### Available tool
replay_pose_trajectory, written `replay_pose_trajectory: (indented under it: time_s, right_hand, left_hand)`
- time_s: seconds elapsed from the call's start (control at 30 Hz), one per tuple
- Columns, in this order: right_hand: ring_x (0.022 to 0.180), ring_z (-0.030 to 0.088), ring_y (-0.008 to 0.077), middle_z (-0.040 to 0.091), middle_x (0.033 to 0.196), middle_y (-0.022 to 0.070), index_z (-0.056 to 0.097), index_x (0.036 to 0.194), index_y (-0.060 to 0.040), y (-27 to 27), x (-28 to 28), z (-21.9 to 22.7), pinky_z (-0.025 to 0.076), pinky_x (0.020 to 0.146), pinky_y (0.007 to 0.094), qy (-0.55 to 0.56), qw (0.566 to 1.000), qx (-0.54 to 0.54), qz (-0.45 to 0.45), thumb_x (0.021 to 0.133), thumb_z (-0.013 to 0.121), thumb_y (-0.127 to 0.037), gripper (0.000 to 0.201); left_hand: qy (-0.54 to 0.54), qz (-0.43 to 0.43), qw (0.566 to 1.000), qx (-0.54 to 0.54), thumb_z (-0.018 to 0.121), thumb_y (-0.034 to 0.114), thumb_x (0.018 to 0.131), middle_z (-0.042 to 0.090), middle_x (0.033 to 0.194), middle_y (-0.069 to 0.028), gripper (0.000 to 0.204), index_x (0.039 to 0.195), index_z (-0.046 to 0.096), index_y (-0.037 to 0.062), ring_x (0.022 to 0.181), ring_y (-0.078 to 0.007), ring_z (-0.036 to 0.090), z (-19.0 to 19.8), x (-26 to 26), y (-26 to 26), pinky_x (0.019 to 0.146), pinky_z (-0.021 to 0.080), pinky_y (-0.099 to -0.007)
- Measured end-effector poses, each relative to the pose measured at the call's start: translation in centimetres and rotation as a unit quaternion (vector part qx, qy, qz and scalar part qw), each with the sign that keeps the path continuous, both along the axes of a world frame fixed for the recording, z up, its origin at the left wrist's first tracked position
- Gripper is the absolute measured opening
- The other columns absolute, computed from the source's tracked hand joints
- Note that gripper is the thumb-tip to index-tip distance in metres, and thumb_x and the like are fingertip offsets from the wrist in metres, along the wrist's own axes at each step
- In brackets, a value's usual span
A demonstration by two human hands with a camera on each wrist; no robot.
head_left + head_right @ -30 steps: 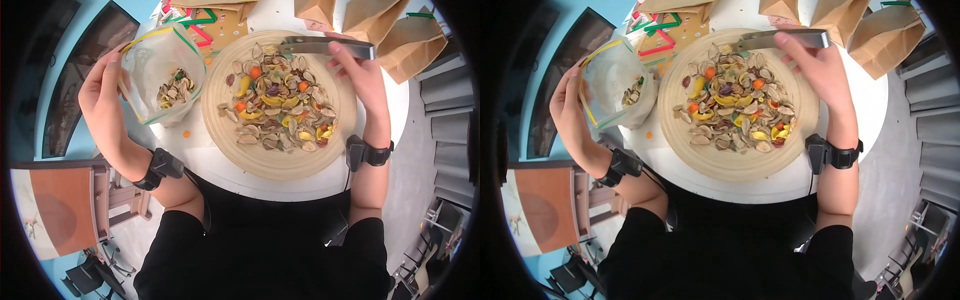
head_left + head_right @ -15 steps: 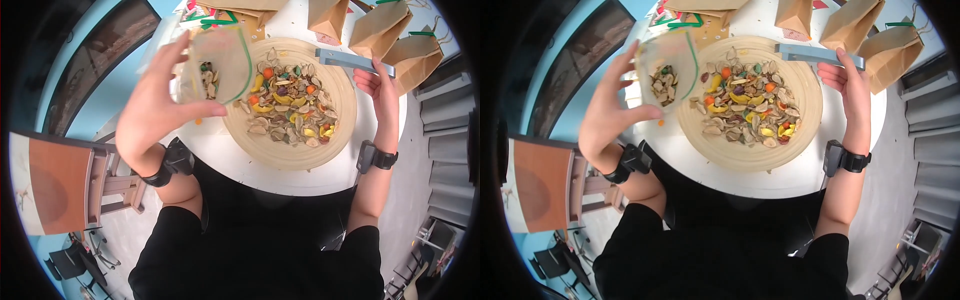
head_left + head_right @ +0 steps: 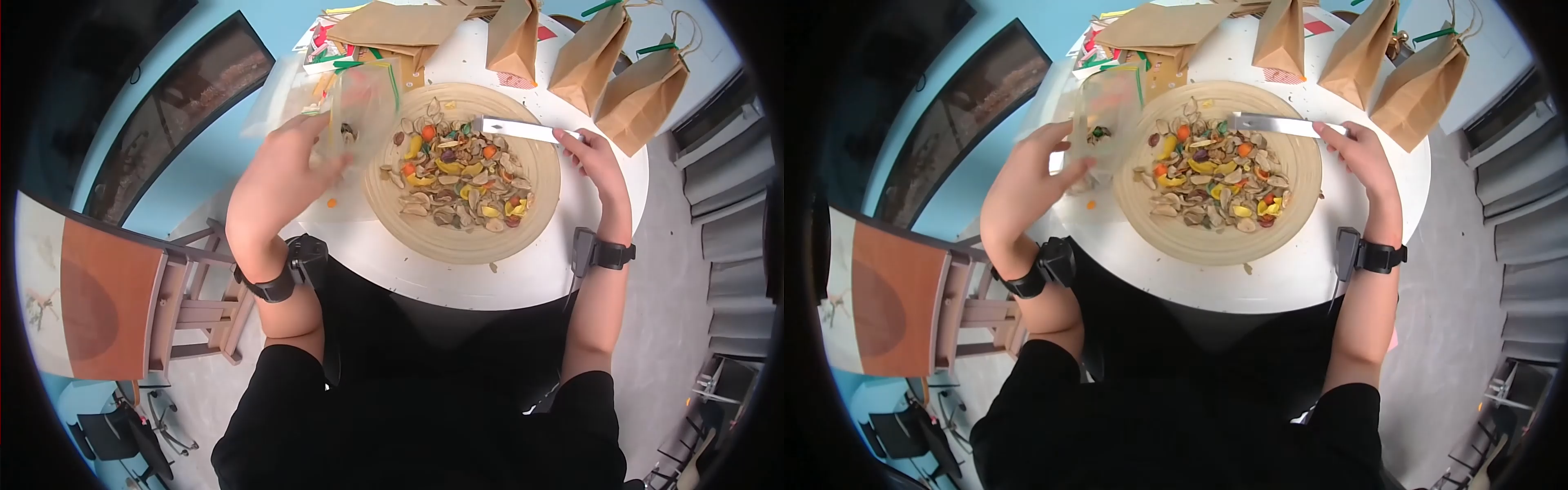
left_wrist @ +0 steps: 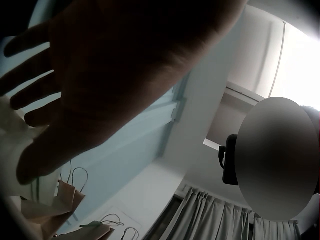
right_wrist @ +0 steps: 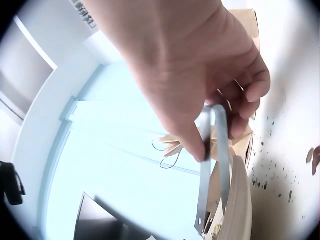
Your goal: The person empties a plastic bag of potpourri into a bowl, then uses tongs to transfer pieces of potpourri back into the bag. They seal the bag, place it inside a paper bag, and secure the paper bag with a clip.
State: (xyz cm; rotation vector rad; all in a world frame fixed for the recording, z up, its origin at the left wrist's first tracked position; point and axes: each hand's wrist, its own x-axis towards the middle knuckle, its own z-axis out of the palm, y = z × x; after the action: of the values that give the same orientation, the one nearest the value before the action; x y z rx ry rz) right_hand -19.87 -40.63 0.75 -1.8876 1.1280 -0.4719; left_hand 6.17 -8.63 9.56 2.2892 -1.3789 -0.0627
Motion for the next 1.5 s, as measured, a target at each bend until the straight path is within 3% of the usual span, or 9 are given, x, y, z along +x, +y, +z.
replay_pose_trajectory:
  time_s: [0.17,0.2,0.33,0.43,0.57,0.7,0.73,1.03,1.5]
  right_hand:
    - [0.062,0.05,0.0086,0.058,0.071,-0.0001,0.066,0.086,-0.0014,0.1,-1.4,0.6,0.038,0.053,0.0241,0.062,0.996,0.007,0.06,0.074,0.074,-0.055,0.055]
    - [0.065,0.052,0.0094,0.06,0.073,0.0011,0.067,0.089,0.0001,-0.1,-1.6,0.6,0.04,0.055,0.0241,0.079,0.995,-0.006,0.061,0.074,0.074,-0.055,0.058]
    - [0.083,0.062,0.013,0.068,0.09,0.008,0.066,0.108,0.0049,0.2,-1.6,-0.1,0.047,0.068,0.0251,-0.017,0.979,-0.198,-0.042,0.077,0.075,-0.052,0.065]
    - [0.095,0.063,0.0145,0.069,0.104,0.0115,0.061,0.121,0.0046,3.0,-0.1,3.6,0.048,0.077,0.0272,-0.16,0.956,-0.237,-0.07,0.083,0.074,-0.041,0.061]
    - [0.093,0.063,0.0136,0.068,0.104,0.0084,0.06,0.123,-0.003,10.3,1.7,6.4,0.049,0.078,0.0259,-0.392,0.896,-0.135,0.155,0.088,0.066,-0.01,0.036]
    - [0.075,0.062,0.0116,0.069,0.088,0.0048,0.069,0.103,-0.001,12.5,1.6,6.4,0.048,0.066,0.0226,-0.415,0.844,-0.212,0.266,0.087,0.066,-0.005,0.017]
    - [0.065,0.06,0.0096,0.068,0.078,0.0034,0.07,0.092,0.0008,13.4,0.9,6.9,0.045,0.061,0.0213,-0.379,0.888,-0.163,0.204,0.091,0.066,-0.008,0.01]
    - [0.058,0.053,0.0068,0.061,0.065,0.001,0.066,0.078,0.002,13.7,-0.5,7.5,0.04,0.054,0.0216,-0.439,0.876,-0.115,0.164,0.101,0.055,-0.029,0.04]
    - [0.057,0.05,0.0049,0.059,0.063,-0.0002,0.063,0.072,0.0002,14.3,-0.6,8.1,0.038,0.052,0.0213,-0.457,0.882,-0.025,0.116,0.1,0.055,-0.023,0.037]
  left_hand:
    - [0.044,0.124,0.988,-0.084,0.064,0.023,0.09,0.062,0.072,-0.0222,0.029,0.096,0.068,-0.0055,0.063,-0.0268,0.061,0.4,1.9,0.6,0.066,0.049,-0.0352]
    - [0.009,0.101,0.981,-0.164,0.065,0.025,0.092,0.065,0.071,-0.0149,0.03,0.095,0.07,-0.0052,0.061,-0.0152,0.052,0.0,2.8,0.9,0.061,0.045,-0.0287]
    - [0.027,0.159,0.89,-0.427,0.068,0.028,0.093,0.066,0.075,0.0007,0.032,0.091,0.073,-0.0037,0.066,-0.0049,0.049,2.0,1.5,1.6,0.06,0.037,-0.0199]
    - [0.123,0.065,0.816,-0.561,0.066,0.024,0.095,0.065,0.079,0.0001,0.027,0.095,0.072,-0.0026,0.069,-0.0052,0.051,3.2,-0.8,1.6,0.063,0.039,-0.0196]
    - [0.18,-0.031,0.86,-0.477,0.064,0.022,0.096,0.061,0.078,0.0018,0.025,0.092,0.068,-0.0027,0.07,-0.0047,0.049,2.7,-3.4,2.0,0.066,0.037,-0.0196]
    - [0.205,-0.068,0.873,-0.438,0.062,0.023,0.097,0.055,0.076,0.0035,0.029,0.084,0.064,-0.0026,0.07,-0.0048,0.042,2.5,-5.9,0.2,0.064,0.032,-0.0204]
    - [0.215,-0.074,0.869,-0.44,0.064,0.024,0.096,0.056,0.075,0.0035,0.029,0.087,0.066,-0.0032,0.069,-0.0044,0.043,2.3,-5.9,0.1,0.063,0.032,-0.0202]
    - [0.27,-0.145,0.848,-0.433,0.057,0.026,0.1,0.061,0.077,0.0006,0.035,0.084,0.066,-0.0033,0.071,-0.0053,0.048,1.8,-5.9,0.0,0.066,0.036,-0.0215]
    - [0.279,-0.168,0.857,-0.4,0.068,0.013,0.091,0.065,0.07,-0.0043,0.021,0.078,0.067,-0.0032,0.064,-0.0095,0.058,2.6,-7.9,-1.2,0.06,0.042,-0.0215]
